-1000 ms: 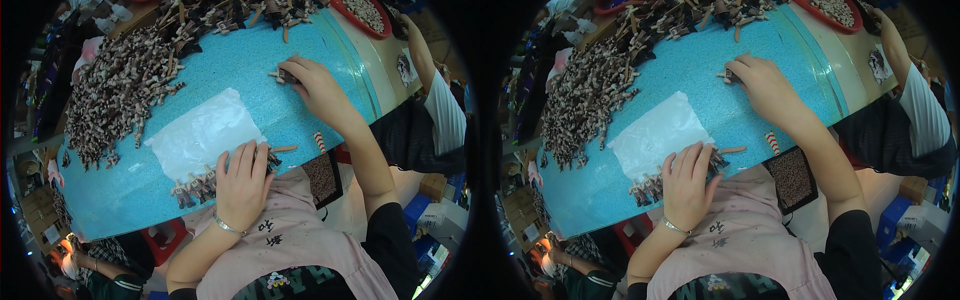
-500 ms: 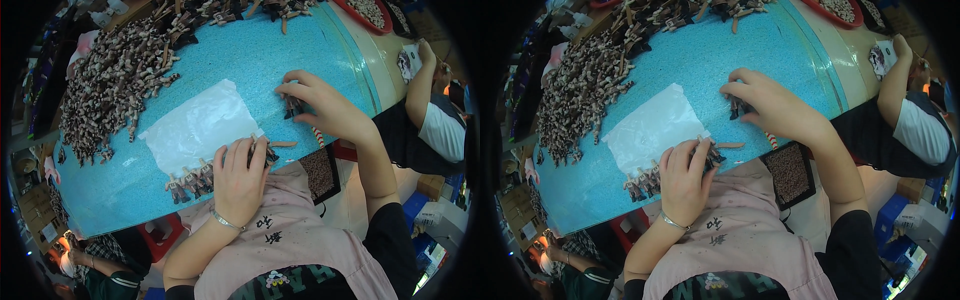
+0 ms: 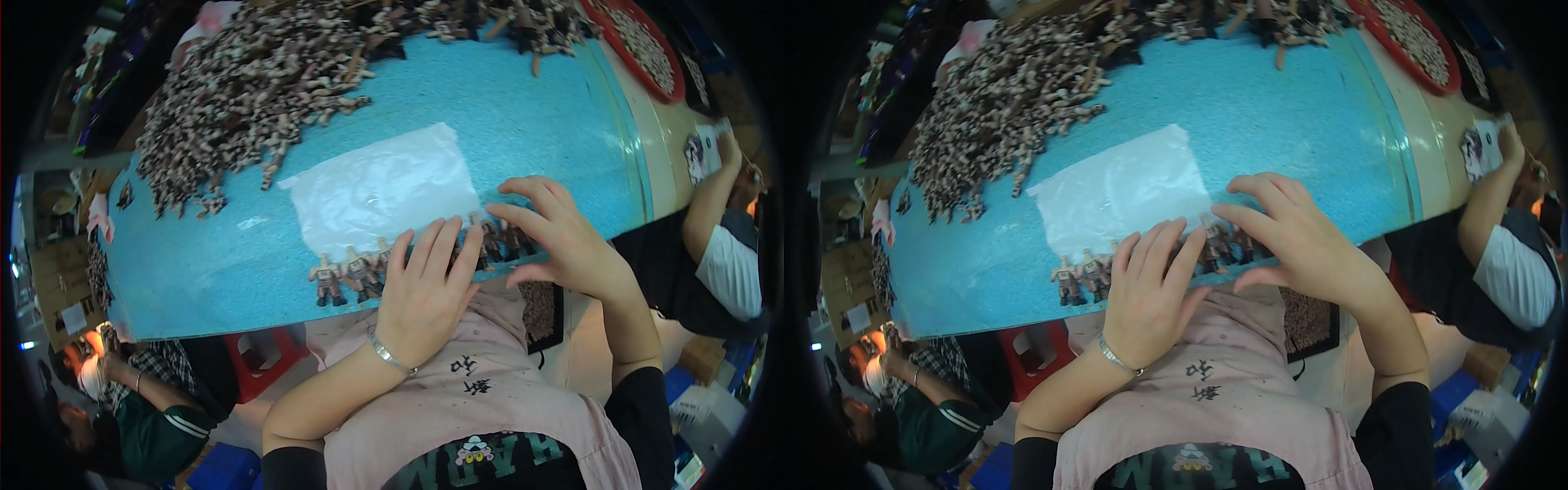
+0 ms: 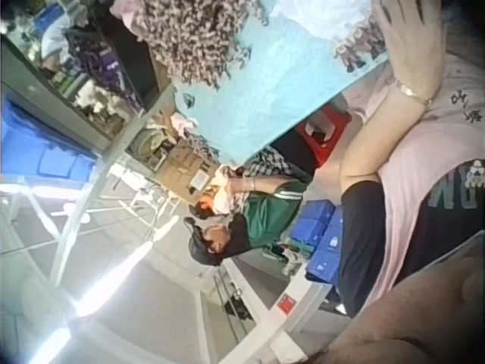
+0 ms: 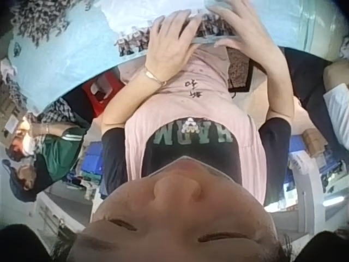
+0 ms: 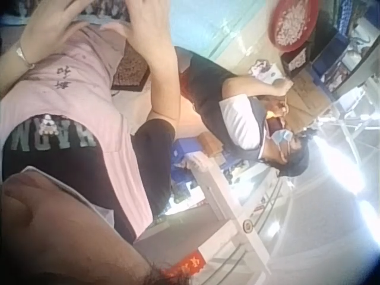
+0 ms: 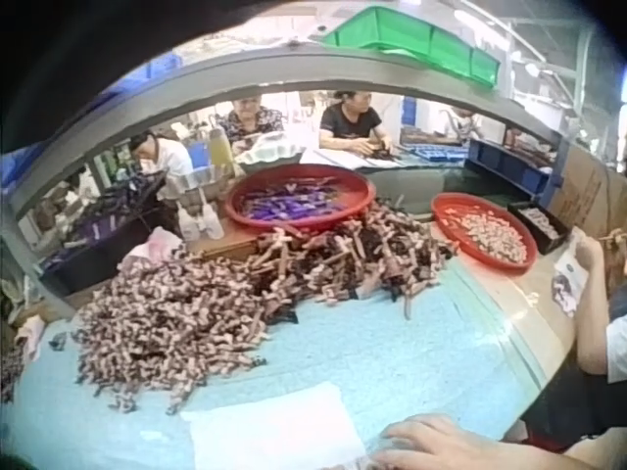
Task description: The person assembles toy figures by connecting parts by hand, empties a bin of toy parts onto the table, and applies adhesive from a bottle to the figures while assembling additional components.
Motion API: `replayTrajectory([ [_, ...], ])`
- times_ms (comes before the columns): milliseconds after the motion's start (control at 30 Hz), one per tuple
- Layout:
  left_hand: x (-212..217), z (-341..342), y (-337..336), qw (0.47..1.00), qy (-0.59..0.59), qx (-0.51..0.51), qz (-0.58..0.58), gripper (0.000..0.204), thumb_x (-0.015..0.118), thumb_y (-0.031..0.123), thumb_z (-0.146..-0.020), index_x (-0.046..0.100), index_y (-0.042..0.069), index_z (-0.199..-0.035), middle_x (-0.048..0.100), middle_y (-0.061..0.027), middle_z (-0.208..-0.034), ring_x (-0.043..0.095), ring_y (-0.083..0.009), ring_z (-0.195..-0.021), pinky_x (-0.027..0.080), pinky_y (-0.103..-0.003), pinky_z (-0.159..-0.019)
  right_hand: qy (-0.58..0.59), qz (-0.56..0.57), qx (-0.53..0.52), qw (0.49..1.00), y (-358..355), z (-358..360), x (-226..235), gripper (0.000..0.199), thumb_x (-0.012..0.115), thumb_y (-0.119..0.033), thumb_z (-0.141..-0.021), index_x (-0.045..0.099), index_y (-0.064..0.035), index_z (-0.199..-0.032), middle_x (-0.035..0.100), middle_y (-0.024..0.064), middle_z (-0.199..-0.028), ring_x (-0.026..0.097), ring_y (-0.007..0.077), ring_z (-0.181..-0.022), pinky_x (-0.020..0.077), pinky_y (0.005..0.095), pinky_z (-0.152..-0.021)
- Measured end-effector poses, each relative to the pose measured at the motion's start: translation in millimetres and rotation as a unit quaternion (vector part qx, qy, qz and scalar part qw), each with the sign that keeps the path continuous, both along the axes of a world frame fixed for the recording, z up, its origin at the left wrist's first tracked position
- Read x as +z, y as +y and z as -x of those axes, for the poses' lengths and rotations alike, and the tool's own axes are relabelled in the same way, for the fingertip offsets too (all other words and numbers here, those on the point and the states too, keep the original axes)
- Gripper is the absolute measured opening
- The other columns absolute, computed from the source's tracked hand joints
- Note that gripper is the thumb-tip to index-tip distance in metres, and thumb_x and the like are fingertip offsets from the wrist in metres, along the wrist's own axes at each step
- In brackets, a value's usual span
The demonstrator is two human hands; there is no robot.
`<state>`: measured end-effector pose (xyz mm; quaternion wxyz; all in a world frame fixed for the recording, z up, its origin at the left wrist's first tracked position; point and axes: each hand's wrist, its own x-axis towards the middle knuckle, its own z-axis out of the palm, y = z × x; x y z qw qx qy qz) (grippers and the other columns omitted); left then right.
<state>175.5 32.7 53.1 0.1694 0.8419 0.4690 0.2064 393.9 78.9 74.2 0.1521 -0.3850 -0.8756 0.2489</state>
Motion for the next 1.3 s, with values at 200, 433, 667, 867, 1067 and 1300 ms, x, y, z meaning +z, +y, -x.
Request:
replayTrajectory([
  [200,-5.0,64.2,-8.8,0.996,0.081,0.009,-0.023,0.067,0.070,0.035,-0.072,0.049,0.006,-0.129,0.048,-0.0145,-0.127,0.047,-0.0289,-0.115,0.034,-0.046,-0.095,-0.043,-0.071,0.088,0.993,0.2,27.6,-23.1,0.078,0.066,-0.055,-0.065,0.051,-0.0084,-0.125,0.048,0.0152,-0.115,0.050,0.0326,-0.098,0.0407,0.0432,-0.084],
  [433,-21.0,80.8,0.6,0.994,0.083,-0.024,-0.074,0.063,0.068,0.039,-0.071,0.054,0.008,-0.125,0.052,-0.0073,-0.101,0.051,-0.0243,-0.089,0.041,-0.037,-0.075,-0.044,-0.127,0.099,0.986,-4.6,58.9,-34.2,0.065,0.067,-0.043,-0.070,0.053,-0.0053,-0.121,0.051,0.0103,-0.100,0.050,0.0265,-0.084,0.0426,0.0372,-0.072],
  [667,-17.1,120.6,0.9,0.992,0.085,-0.056,-0.075,0.061,0.069,0.038,-0.072,0.054,0.011,-0.124,0.052,-0.0059,-0.098,0.052,-0.0232,-0.087,0.042,-0.038,-0.071,-0.047,-0.113,0.136,0.983,-6.6,95.9,-32.1,0.064,0.069,-0.043,-0.072,0.054,-0.0025,-0.120,0.054,0.0107,-0.099,0.053,0.0263,-0.082,0.0447,0.0368,-0.071],
  [867,-20.5,135.1,-1.4,0.989,0.101,-0.056,-0.092,0.061,0.063,0.041,-0.077,0.049,0.008,-0.126,0.049,-0.0046,-0.097,0.049,-0.0201,-0.085,0.040,-0.035,-0.071,-0.076,-0.133,0.127,0.980,-2.7,113.4,-23.1,0.068,0.068,-0.049,-0.071,0.052,-0.0060,-0.122,0.053,0.0129,-0.107,0.053,0.0283,-0.091,0.0432,0.0374,-0.078],
  [1067,-10.9,142.7,-3.4,0.995,0.037,-0.057,-0.074,0.065,0.067,0.038,-0.074,0.049,0.006,-0.128,0.053,-0.0112,-0.117,0.051,-0.0247,-0.107,0.039,-0.038,-0.090,0.032,-0.219,-0.014,0.975,74.3,126.3,29.0,0.035,0.068,-0.013,-0.078,0.058,-0.0043,-0.110,0.056,0.0152,-0.106,0.056,0.0323,-0.094,0.0450,0.0408,-0.082],
  [1300,-27.0,209.1,-7.5,0.978,-0.115,0.123,-0.124,0.043,0.064,0.023,-0.079,0.057,0.001,-0.116,0.056,-0.0155,-0.114,0.055,-0.0322,-0.100,0.044,-0.043,-0.086,0.146,-0.158,-0.260,0.941,320.7,194.0,31.7,0.043,0.075,-0.019,-0.071,0.059,-0.0007,-0.107,0.058,0.0153,-0.106,0.059,0.0269,-0.089,0.0482,0.0365,-0.079],
])
